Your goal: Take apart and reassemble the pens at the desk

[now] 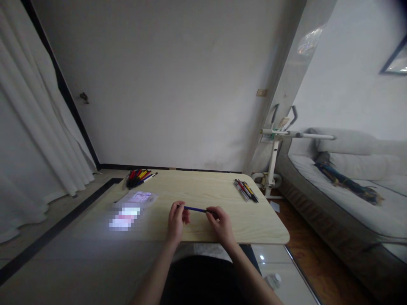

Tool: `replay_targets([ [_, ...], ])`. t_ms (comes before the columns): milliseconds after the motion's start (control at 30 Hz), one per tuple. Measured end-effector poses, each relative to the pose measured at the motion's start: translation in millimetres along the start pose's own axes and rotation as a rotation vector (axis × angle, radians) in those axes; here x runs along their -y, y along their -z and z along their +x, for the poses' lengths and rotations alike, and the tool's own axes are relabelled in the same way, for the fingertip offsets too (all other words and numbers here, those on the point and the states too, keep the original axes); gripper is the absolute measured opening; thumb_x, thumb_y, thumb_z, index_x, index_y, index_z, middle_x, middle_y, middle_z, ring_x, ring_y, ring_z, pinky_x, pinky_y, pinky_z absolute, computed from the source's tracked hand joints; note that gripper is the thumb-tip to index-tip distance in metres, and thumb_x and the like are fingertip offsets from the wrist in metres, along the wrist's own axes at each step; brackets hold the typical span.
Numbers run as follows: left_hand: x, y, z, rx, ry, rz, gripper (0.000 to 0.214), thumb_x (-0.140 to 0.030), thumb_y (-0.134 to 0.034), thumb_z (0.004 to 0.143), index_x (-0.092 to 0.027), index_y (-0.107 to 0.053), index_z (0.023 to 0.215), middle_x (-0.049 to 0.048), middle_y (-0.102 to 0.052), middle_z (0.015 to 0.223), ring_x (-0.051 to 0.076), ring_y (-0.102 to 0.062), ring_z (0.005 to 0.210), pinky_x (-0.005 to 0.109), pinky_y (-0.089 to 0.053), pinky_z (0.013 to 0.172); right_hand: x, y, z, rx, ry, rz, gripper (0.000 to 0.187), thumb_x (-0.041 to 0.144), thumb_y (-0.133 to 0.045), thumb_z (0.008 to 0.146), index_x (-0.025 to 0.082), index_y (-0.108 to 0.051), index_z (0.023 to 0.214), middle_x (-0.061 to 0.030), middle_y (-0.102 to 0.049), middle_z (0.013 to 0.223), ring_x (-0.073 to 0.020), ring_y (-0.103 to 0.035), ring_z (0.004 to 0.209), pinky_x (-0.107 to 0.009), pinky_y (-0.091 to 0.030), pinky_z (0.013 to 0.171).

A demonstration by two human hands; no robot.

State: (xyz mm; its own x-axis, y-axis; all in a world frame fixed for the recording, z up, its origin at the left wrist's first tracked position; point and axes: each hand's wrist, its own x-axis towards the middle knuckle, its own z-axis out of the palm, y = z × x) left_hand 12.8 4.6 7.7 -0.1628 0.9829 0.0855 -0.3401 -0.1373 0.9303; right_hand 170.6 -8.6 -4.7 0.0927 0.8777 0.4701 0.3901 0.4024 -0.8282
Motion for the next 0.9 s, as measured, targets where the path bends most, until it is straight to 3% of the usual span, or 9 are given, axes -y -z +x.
replay_targets([
  [500,-3.1,-0.1,-0.1,0.013,-0.019,0.041,0.024,-0.041,-0.052,0.072,-0.018,-0.048,0.078,-0.0076,-0.044,0.047,0.007,-0.043,0.037,0.017,-0.032,0.037,16.3,18.1,5.0,0.212,0.346,-0.346,0.011,0.017,-0.052,0.075,0.02,-0.06,0.082,-0.0051,-0.057,0.075,-0.0173,-0.052,0.073,-0.029,-0.042,0.067],
  [700,-2.9,-1.1,-0.8,0.008,-0.006,0.056,0.025,-0.042,-0.052,0.072,-0.018,-0.048,0.078,-0.0074,-0.044,0.047,0.007,-0.043,0.037,0.017,-0.032,0.036,22.9,23.5,8.8,0.308,0.395,-0.425,0.012,0.014,-0.051,0.075,0.02,-0.059,0.082,-0.0048,-0.057,0.074,-0.0167,-0.051,0.073,-0.028,-0.04,0.066],
  [900,-3.4,-2.1,-1.2,-0.019,0.02,0.009,0.032,-0.044,-0.055,0.068,-0.021,-0.046,0.089,-0.0083,-0.047,0.048,0.008,-0.044,0.038,0.017,-0.033,0.037,23.2,26.8,14.9,0.296,0.444,-0.423,0.012,0.014,-0.05,0.077,0.02,-0.06,0.081,-0.0046,-0.058,0.073,-0.0162,-0.052,0.072,-0.027,-0.04,0.066],
])
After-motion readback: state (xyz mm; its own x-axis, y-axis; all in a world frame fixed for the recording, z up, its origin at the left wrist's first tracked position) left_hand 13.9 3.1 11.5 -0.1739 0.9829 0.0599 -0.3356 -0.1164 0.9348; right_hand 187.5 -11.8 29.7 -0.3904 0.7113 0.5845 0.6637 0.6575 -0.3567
